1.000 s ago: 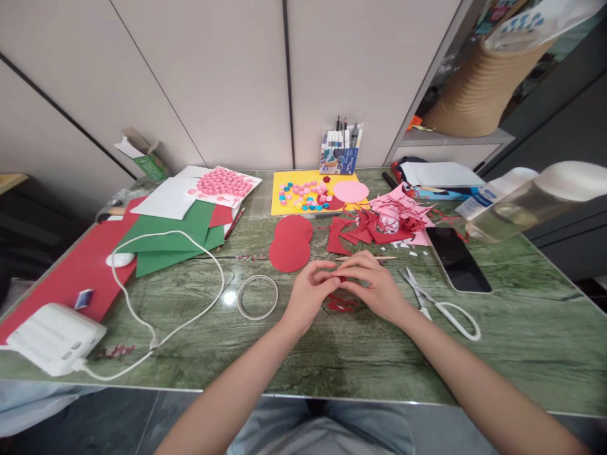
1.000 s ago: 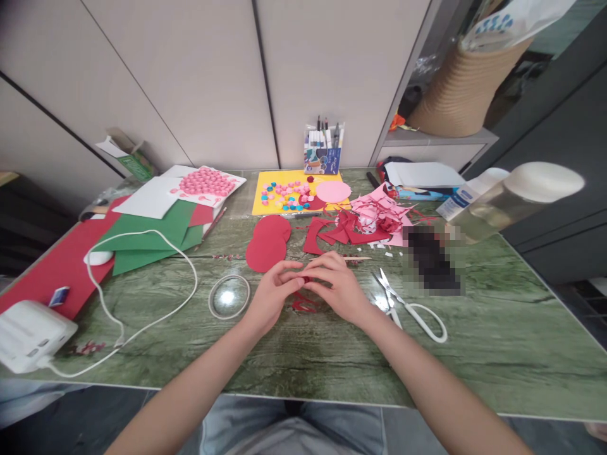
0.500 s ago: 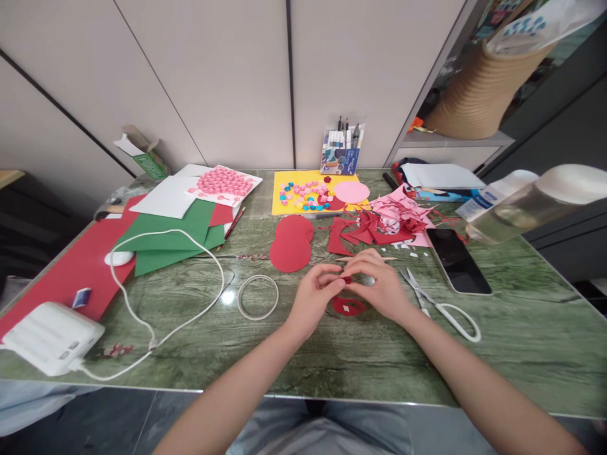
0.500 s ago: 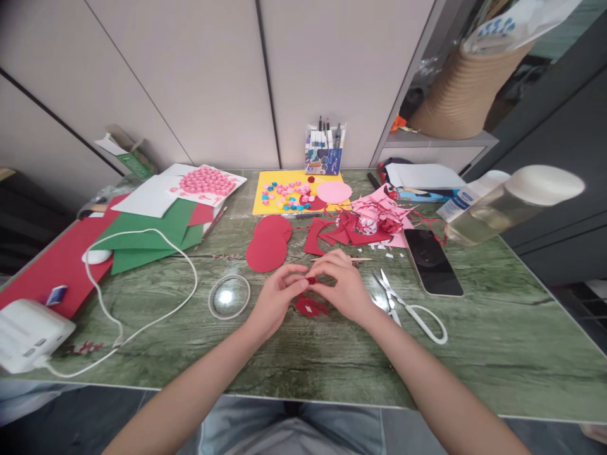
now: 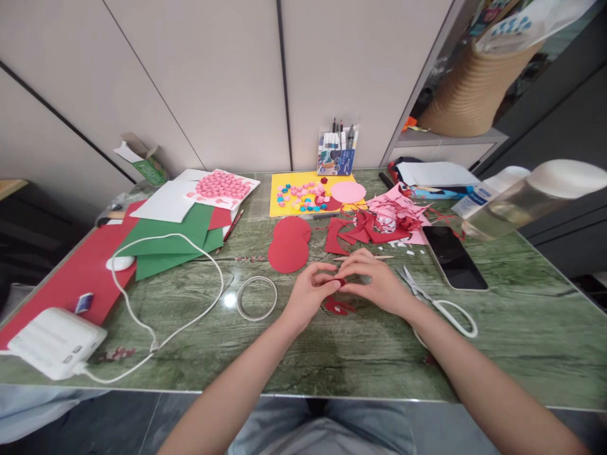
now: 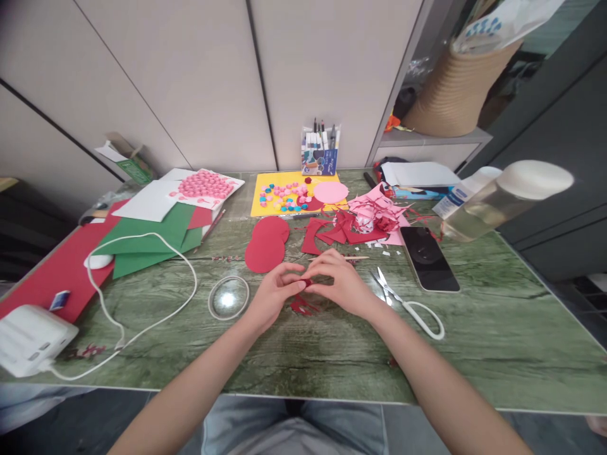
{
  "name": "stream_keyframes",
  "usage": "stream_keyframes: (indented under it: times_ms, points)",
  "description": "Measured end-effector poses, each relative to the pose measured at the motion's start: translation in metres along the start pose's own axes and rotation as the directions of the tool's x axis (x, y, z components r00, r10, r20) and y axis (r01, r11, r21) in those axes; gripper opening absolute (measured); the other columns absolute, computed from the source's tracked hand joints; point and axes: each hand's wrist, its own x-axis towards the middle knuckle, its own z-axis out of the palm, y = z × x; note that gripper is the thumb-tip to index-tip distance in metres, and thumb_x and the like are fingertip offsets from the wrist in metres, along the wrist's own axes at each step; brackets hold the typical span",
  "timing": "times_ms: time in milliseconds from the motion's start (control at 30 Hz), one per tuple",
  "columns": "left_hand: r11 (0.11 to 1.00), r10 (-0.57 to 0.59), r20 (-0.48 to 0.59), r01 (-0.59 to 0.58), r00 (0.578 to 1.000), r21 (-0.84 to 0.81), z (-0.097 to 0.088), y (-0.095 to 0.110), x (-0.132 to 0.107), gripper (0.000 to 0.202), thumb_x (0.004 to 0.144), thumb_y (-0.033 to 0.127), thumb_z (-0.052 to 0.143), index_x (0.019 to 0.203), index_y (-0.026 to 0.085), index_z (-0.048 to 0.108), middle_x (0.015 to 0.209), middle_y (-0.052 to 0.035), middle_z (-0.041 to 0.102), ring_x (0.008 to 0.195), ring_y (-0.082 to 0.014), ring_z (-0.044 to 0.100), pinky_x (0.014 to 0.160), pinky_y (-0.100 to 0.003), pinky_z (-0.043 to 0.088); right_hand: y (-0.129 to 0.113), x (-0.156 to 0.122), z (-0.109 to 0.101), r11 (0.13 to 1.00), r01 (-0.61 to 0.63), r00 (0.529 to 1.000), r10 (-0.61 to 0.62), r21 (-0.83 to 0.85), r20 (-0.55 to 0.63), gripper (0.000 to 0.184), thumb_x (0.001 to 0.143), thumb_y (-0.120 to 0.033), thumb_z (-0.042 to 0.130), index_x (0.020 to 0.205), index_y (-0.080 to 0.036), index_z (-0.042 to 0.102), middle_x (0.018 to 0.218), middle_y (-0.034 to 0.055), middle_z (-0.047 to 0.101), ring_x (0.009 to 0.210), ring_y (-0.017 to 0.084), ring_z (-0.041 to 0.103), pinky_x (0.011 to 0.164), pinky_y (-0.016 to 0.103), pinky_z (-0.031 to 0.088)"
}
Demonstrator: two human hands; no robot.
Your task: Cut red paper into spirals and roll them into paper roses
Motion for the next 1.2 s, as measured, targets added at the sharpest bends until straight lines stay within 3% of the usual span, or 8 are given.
stream_keyframes:
  times_ms: [167,367,500,933,1200]
  points:
    - [0.994,0.044,0.018,-0.046,0.999,0.097,-0.001,0.002,0.000,0.028,0.067,0.020,0.069,0.091,0.016,0.056,0.072,-0.0007,0.067,0.066,-0.0117,0.060,0.068,-0.024,0.043,0.001,-0.001,0.004,0.999,0.038,0.998,-0.038,0.002,0.054,0.018,0.079,-0.025,0.064,0.096,-0.026,0.067,0.097,0.0044,0.064,0.097,0.020,0.051,0.087,0.040,0.042]
    - [0.998,0.064,-0.038,-0.065,0.997,-0.011,0.003,-0.002,0.000,0.029,0.069,0.019,0.067,0.095,0.017,0.055,0.079,-0.0020,0.068,0.073,-0.0130,0.062,0.072,-0.025,0.044,0.001,-0.003,0.014,0.997,0.030,0.989,-0.040,-0.071,-0.141,0.011,0.079,-0.026,0.063,0.090,-0.027,0.068,0.092,0.0043,0.066,0.092,0.022,0.051,0.082,0.041,0.042]
    - [0.993,0.060,-0.048,-0.065,0.997,-0.102,0.005,-0.005,-0.001,0.030,0.067,0.017,0.068,0.095,0.017,0.056,0.082,-0.0024,0.069,0.074,-0.0121,0.062,0.074,-0.025,0.044,-0.001,-0.003,0.016,0.995,0.001,0.983,-0.018,-0.098,-0.181,0.010,0.078,-0.026,0.065,0.087,-0.025,0.067,0.089,0.0046,0.066,0.090,0.023,0.051,0.080,0.042,0.042]
    - [0.997,-0.012,-0.001,0.012,1.000,-0.079,0.003,-0.002,0.000,0.034,0.060,0.016,0.074,0.091,0.015,0.058,0.073,-0.0020,0.069,0.069,-0.0128,0.063,0.072,-0.026,0.044,-0.005,-0.002,0.010,0.993,0.016,0.995,-0.027,-0.114,-0.098,0.005,0.075,-0.026,0.067,0.080,-0.024,0.066,0.086,0.0037,0.066,0.092,0.023,0.051,0.081,0.042,0.040]
    - [1.000,-0.002,-0.017,0.002,1.000,-0.018,0.000,-0.001,0.000,0.034,0.060,0.016,0.074,0.090,0.016,0.058,0.070,-0.0006,0.069,0.064,-0.0122,0.062,0.069,-0.025,0.045,-0.002,-0.002,0.006,0.993,0.088,0.996,-0.088,-0.084,0.004,0.016,0.079,-0.027,0.063,0.095,-0.029,0.068,0.092,0.0041,0.067,0.096,0.022,0.050,0.083,0.042,0.042]
